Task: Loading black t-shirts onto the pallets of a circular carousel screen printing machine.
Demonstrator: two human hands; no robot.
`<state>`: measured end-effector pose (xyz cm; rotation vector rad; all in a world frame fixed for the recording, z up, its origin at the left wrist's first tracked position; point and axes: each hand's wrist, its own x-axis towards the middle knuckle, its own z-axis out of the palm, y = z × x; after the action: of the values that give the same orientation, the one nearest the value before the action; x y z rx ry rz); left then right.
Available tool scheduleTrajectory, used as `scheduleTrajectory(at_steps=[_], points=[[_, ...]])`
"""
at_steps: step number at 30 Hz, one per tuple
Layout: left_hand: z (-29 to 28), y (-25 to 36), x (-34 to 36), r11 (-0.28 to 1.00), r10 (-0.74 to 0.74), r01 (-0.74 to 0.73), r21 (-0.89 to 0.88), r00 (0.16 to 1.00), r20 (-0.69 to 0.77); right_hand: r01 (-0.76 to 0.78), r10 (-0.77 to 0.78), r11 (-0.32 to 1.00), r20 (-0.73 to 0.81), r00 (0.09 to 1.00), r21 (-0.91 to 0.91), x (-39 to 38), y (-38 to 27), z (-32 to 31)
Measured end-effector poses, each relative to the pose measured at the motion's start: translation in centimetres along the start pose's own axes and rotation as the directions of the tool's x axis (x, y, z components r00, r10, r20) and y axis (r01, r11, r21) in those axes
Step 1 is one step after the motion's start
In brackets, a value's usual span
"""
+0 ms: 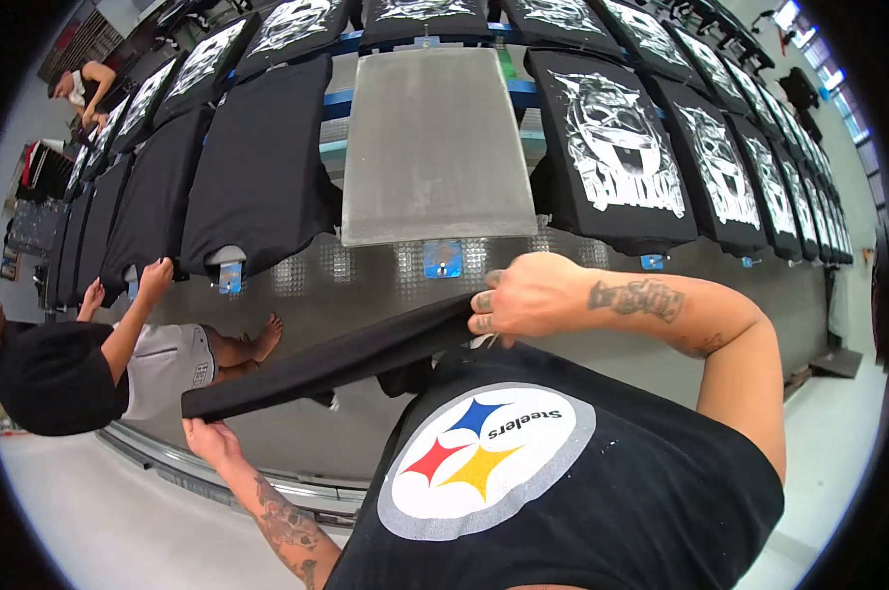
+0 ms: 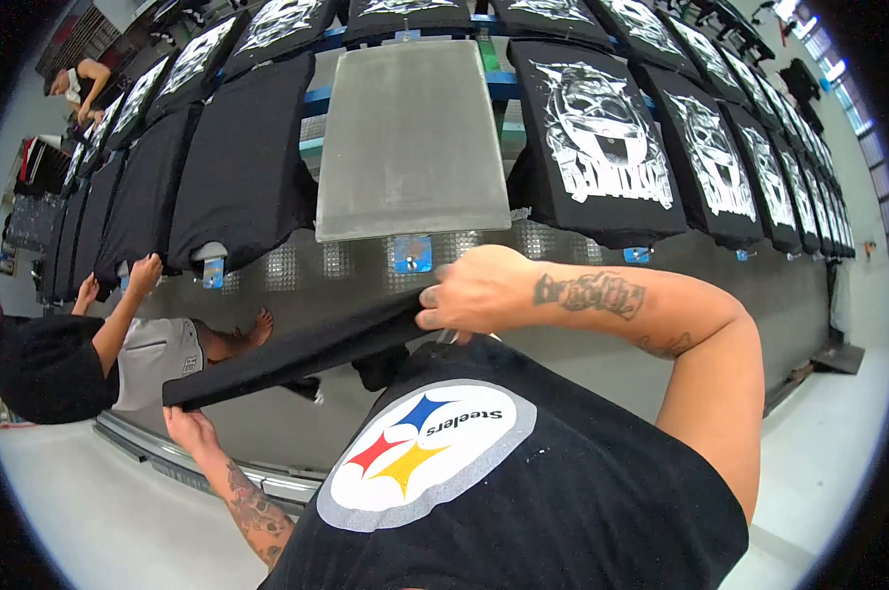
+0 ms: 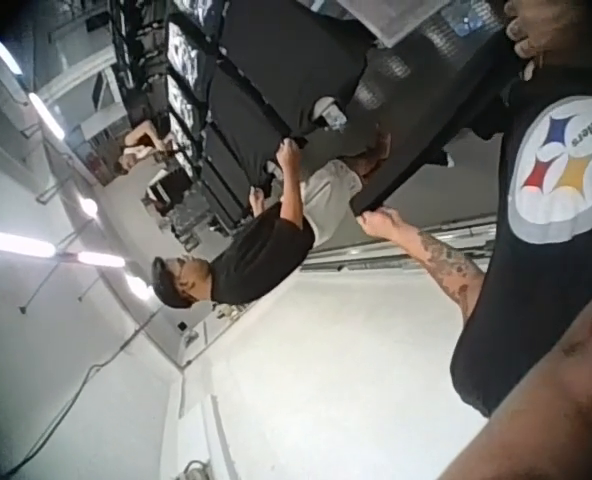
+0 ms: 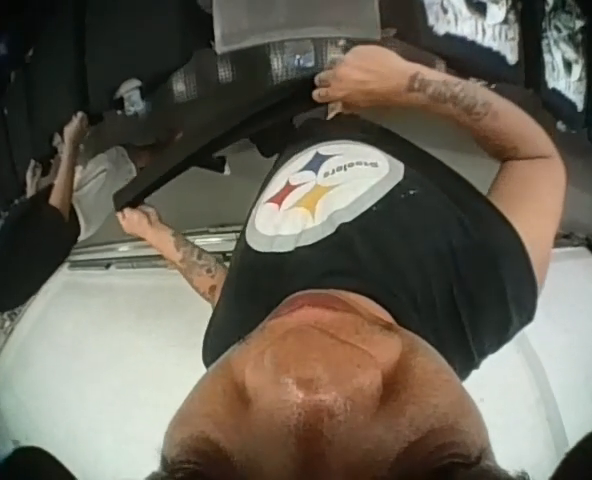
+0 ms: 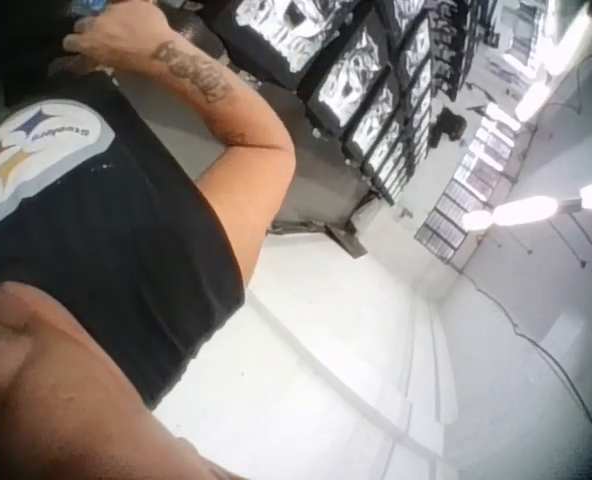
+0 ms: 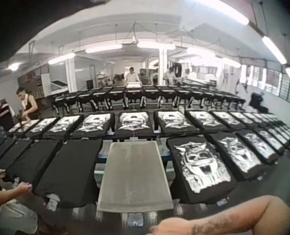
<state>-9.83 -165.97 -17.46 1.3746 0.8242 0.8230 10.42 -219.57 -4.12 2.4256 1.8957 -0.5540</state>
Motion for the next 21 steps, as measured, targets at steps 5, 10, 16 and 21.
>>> scheduleTrajectory(at_steps=[5,10,16,21], points=[[5.8,-1.2,-1.9,0.924,-0.247,0.320,-0.210,0.918,0.309,-0.193,0.196,0.980,0.079,0.977,-0.041,-2.6,3.2,6.4],[16.0,-5.2,-8.2,0.241,-0.355,-0.483,0.842,0.763,0.540,-0.353,0.338,0.913,0.101,0.936,0.207,-6.3,8.0,11.8],[27.5,-8.4,-11.2,-0.269,-0.849,-0.780,0.566,0.469,0.244,-0.493,0.401,0.779,0.296,0.867,0.389,-8.3,14.8,18.1],[38.3,-4.2,-2.2,-0.321,-0.904,-0.915,0.245,0.373,0.210,-0.298,0.277,0.676,0.143,0.950,0.674,-7.5,25.3,16.6]])
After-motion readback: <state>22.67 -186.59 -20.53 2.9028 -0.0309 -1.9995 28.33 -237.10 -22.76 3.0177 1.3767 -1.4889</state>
